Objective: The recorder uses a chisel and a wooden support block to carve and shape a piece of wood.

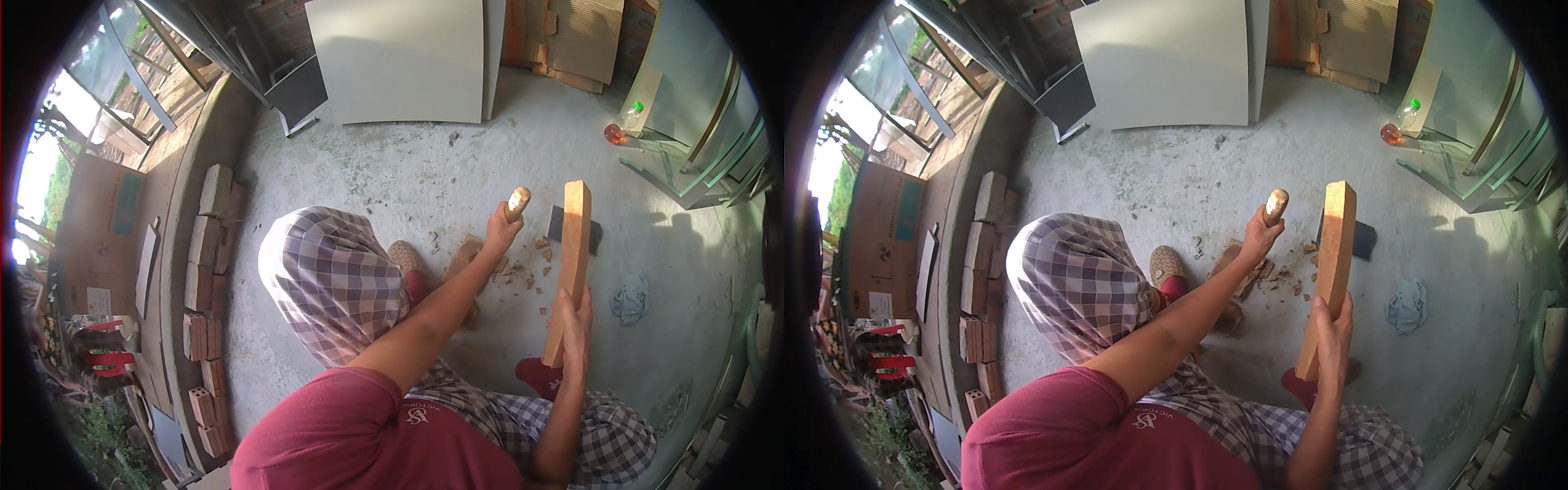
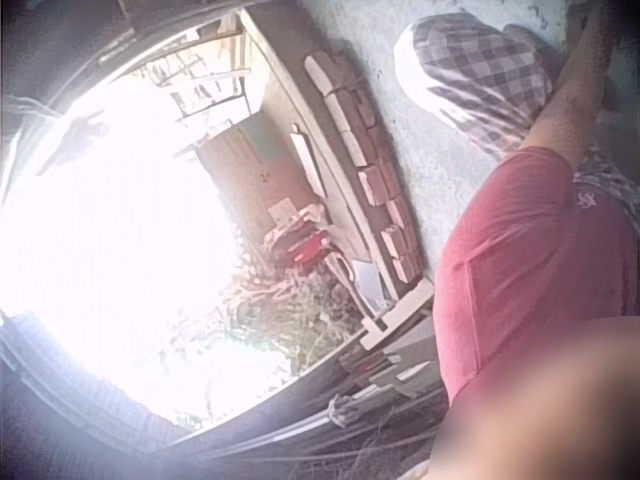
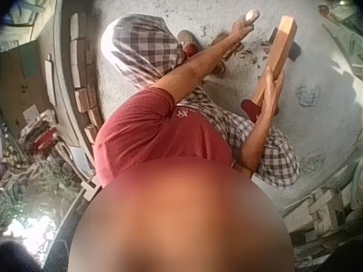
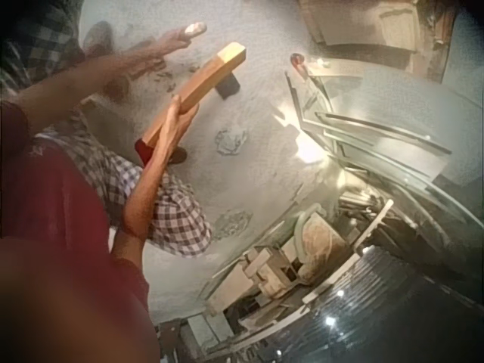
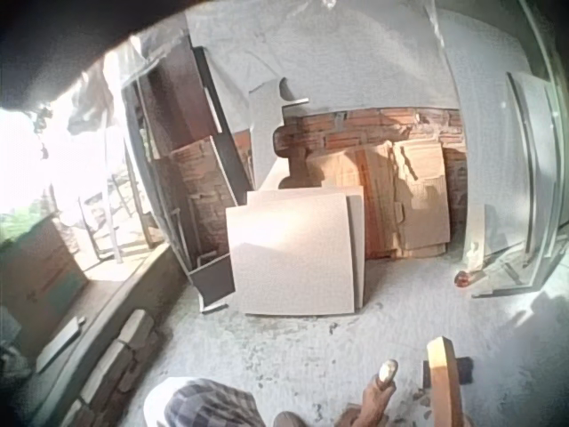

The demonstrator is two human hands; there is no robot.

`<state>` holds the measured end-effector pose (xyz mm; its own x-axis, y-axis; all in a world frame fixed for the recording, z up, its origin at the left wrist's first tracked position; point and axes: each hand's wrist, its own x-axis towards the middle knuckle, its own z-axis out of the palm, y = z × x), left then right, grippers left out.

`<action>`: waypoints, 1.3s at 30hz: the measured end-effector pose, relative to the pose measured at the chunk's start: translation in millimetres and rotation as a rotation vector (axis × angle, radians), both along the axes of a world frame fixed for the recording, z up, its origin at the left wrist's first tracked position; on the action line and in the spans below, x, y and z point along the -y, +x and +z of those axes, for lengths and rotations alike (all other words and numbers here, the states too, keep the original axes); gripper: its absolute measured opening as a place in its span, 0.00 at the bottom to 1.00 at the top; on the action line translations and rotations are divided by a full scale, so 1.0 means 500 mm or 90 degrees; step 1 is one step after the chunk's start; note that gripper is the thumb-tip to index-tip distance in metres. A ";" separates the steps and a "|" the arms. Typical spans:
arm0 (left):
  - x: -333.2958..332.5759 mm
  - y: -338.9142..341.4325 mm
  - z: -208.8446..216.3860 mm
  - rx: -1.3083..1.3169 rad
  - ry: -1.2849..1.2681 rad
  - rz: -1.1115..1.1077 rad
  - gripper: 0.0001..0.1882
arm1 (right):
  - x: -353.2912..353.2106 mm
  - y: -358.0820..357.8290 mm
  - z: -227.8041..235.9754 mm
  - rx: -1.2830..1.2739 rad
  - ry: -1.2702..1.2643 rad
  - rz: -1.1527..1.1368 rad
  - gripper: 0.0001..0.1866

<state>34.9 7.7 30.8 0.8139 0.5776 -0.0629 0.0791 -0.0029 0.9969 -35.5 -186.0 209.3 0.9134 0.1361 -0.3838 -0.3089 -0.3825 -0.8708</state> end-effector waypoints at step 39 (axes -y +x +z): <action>0.042 -0.028 -0.017 -0.030 0.011 0.013 0.12 | 0.018 0.000 -0.024 -0.020 0.025 -0.035 0.40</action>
<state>21.1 -13.4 22.5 0.7984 0.5953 -0.0908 0.1260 -0.0176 0.9919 -35.4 -194.8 197.4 0.9071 0.1020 -0.4083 -0.3564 -0.3299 -0.8742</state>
